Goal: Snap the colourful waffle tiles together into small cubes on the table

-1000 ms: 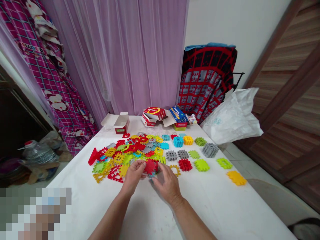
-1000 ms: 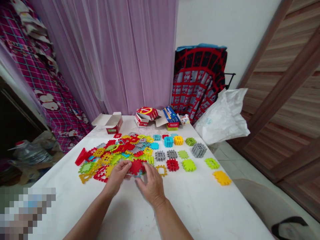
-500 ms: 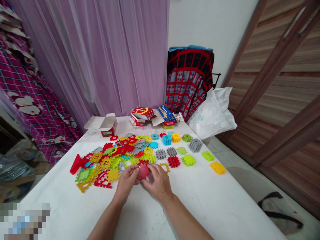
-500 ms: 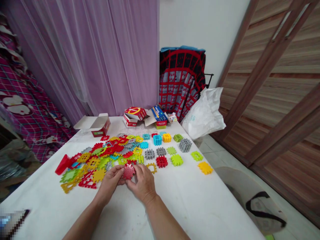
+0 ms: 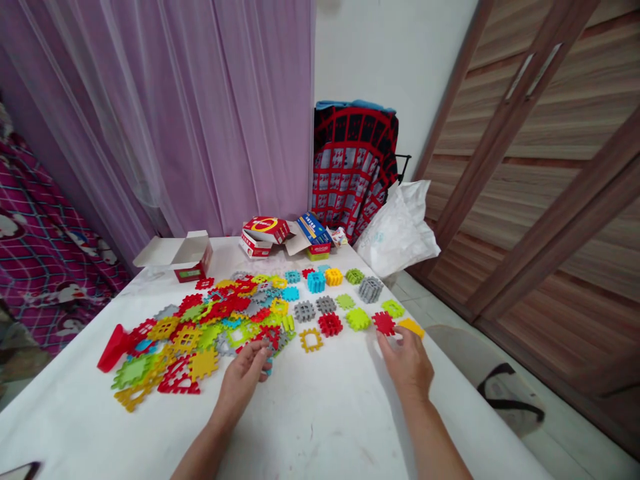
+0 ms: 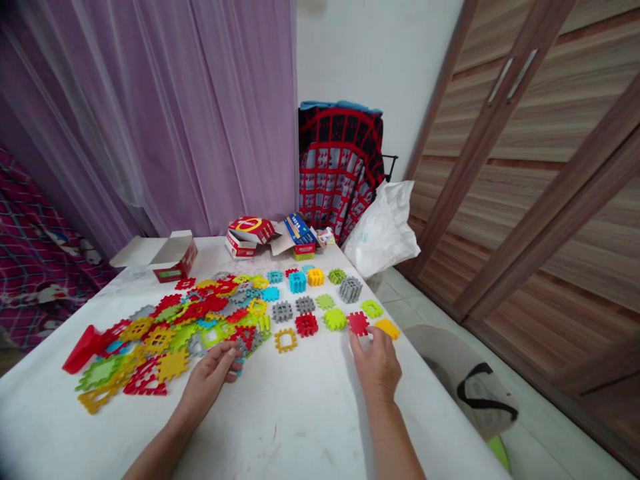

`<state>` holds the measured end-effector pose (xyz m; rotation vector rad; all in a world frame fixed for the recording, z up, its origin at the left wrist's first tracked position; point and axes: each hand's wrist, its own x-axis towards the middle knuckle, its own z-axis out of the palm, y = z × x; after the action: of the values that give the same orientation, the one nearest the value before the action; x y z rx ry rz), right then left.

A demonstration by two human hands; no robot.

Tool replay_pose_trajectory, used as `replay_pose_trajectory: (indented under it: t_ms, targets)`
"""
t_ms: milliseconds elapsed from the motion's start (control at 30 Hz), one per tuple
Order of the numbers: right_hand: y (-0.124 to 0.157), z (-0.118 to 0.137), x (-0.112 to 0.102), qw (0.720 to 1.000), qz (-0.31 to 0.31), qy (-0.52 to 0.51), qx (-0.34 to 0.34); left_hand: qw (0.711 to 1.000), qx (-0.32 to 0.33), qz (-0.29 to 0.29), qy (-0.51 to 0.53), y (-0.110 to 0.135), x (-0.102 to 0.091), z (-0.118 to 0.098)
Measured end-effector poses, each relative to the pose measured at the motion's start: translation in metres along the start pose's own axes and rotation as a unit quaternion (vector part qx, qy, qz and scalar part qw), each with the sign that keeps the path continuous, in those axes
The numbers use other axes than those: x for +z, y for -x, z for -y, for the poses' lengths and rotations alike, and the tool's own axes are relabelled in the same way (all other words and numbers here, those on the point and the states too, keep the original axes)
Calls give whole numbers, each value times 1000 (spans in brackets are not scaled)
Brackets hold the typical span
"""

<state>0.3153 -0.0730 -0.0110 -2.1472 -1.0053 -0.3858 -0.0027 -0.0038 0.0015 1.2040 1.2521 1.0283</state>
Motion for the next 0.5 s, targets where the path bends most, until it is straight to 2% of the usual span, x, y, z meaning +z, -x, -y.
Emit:
replay_pose_trajectory:
  t_ms: [167,500]
  targets:
    - [3,-1,4,993,62,89,46,1000,-1,6,-1,1,-2,-1]
    - [-1,-4,8,991,66,96,63,1000,-2,6,-4,-2,-4,4]
